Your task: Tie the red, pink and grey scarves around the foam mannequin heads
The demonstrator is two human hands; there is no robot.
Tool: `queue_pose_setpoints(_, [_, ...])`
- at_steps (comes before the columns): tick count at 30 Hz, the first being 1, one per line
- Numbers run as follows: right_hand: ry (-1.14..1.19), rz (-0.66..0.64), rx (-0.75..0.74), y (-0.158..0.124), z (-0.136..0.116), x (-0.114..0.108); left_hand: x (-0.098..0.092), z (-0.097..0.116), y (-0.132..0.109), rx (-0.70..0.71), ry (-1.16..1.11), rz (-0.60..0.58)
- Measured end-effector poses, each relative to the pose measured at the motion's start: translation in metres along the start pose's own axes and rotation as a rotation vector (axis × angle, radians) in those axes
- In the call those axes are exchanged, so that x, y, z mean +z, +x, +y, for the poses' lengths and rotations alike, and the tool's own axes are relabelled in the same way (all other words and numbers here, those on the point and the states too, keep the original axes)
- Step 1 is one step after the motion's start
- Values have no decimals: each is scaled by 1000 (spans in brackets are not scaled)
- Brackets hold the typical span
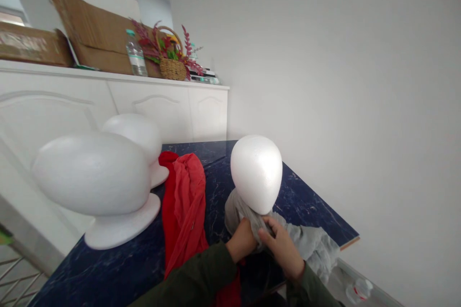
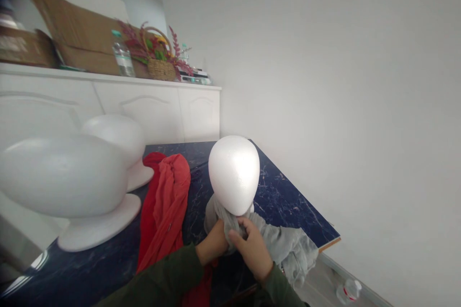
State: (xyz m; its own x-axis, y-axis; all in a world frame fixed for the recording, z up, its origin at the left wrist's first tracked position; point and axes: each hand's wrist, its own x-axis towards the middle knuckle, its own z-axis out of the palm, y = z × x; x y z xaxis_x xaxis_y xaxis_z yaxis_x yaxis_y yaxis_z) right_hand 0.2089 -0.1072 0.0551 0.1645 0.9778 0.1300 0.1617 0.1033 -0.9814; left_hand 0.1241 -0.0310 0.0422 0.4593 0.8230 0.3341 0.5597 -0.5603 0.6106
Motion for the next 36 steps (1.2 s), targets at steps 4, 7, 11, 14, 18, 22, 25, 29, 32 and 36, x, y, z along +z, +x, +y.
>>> queue_pose_setpoints(4, [-488,69,-98,3,-8,5,-5,-7,-1,132,-418,-148])
queue_pose_setpoints(7, [-533,61,-148,7,-13,5,-13,-5,-1,182,-765,-243])
queue_pose_setpoints(11, [-416,238,-169,11,-10,-11,-23,-7,6,-142,-1053,-233])
queue_pose_setpoints(14, [66,241,27,14,-2,-28,-34,-20,17,-470,-1321,-372])
queue_pose_setpoints(18, [574,101,259,23,16,-47,-55,-51,32,-520,-1370,-653])
queue_pose_setpoints(22, [118,-35,167,46,27,-71,-74,-82,39,-444,-1274,-771])
queue_pose_setpoints(25, [-388,-75,141,68,25,-91,-85,-97,41,-368,-1212,-795])
queue_pose_setpoints(29, [-818,39,35,91,26,-98,-93,-102,39,-268,-1349,-648])
queue_pose_setpoints(32, [-842,89,7,96,39,-81,-88,-100,38,-356,-1453,-403])
queue_pose_setpoints(36, [-838,103,-9,94,58,-52,-73,-98,41,-545,-1307,-219])
